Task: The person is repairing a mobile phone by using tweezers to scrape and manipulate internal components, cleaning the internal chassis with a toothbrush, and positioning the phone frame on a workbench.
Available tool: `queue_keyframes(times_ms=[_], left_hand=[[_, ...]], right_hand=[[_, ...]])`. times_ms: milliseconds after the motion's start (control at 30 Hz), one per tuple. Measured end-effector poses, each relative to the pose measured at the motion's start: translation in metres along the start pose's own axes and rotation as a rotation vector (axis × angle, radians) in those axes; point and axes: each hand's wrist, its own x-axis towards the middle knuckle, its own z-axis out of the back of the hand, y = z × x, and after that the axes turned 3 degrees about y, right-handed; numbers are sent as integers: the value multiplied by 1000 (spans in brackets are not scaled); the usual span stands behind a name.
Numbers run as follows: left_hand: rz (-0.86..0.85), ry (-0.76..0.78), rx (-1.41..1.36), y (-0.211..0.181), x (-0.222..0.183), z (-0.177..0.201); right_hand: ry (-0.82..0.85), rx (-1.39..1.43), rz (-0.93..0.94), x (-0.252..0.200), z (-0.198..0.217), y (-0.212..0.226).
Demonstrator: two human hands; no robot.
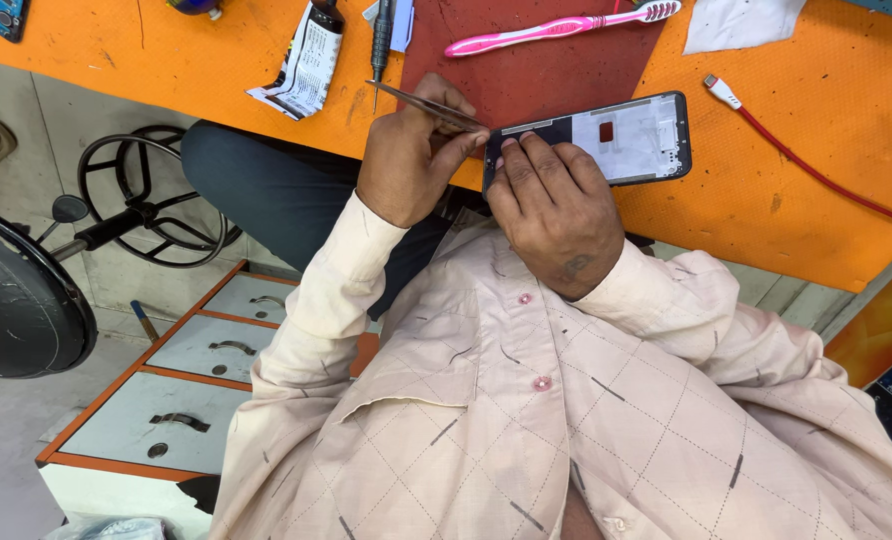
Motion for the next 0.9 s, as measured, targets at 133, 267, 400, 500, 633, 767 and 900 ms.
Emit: queue_keyframes(times_ms=[133,267,400,500,633,767,900], left_hand=[[-28,9,119,-1,-2,-1],[-62,2,162,-1,-1,-2],[-76,7,183,-1,3,-2],[-113,23,208,0,8,1],[-209,25,207,-2,10,4],[-197,-11,167,-12,4,0],[-18,-10,195,-18,-3,-3]], right_hand=[[8,-11,9,1,1,-1],[14,28,45,2,3,-8],[20,73,79,2,4,-16],[19,75,100,1,4,-19],[16,47,115,1,3,-17],[0,22,88,-1,2,-11],[-15,21,69,-4,-1,-9]])
